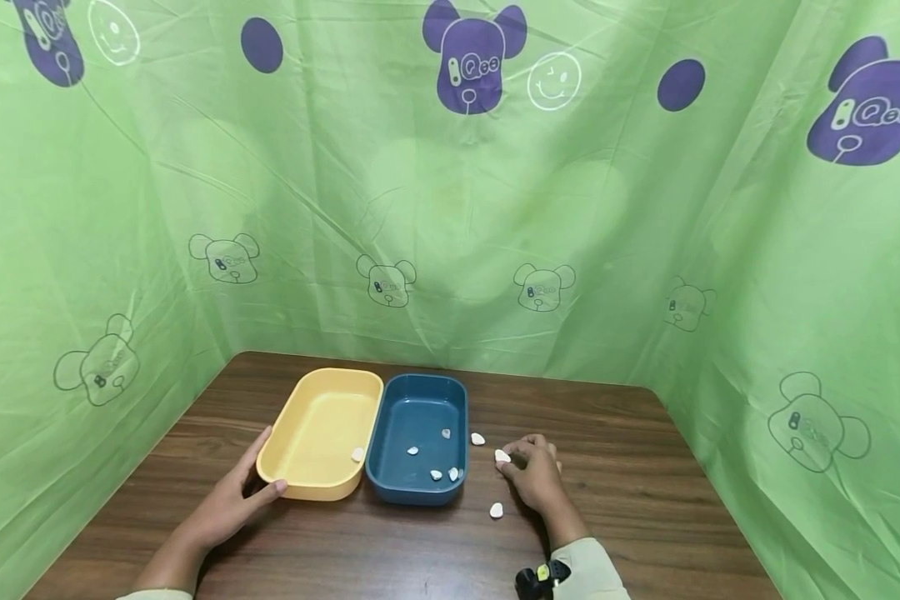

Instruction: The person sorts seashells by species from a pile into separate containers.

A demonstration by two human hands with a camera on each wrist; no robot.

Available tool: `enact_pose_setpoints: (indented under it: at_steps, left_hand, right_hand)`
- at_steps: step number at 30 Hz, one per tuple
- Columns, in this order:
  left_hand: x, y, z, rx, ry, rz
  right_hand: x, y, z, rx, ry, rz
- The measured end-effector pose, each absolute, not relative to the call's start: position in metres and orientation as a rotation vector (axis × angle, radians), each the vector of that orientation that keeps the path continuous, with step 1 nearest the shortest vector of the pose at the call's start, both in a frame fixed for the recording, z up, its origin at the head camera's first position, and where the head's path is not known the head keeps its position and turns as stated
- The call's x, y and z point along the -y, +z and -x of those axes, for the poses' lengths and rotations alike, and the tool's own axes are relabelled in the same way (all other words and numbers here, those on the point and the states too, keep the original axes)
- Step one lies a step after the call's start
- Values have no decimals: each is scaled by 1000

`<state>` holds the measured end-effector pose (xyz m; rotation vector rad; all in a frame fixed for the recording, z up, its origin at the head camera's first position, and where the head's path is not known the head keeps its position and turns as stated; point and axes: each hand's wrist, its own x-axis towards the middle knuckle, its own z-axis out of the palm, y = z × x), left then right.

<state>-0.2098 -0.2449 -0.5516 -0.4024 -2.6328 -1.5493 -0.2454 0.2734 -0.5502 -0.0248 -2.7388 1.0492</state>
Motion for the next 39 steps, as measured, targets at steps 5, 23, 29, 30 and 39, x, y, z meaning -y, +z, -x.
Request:
enact_pose_setpoints:
  at_steps: [5, 23, 29, 30, 39]
  left_hand:
    - [246, -552, 210, 2645, -1528, 388]
    - [248, -551, 207, 2656, -1518, 372]
    - [249, -552, 206, 2651, -1521, 383]
    - [249, -552, 206, 2656, -1516, 379]
    - [247, -551, 210, 2681, -1493, 374]
  right_hand:
    - [-272, -551, 247, 2733, 1054, 33]
    - [-271, -555, 251, 2700, 1120, 56]
    - [-271, -554, 252, 2628, 1217, 27]
    - [-271, -553, 252, 2619, 1236, 26]
    - [-275, -543, 251, 2576, 1299, 61]
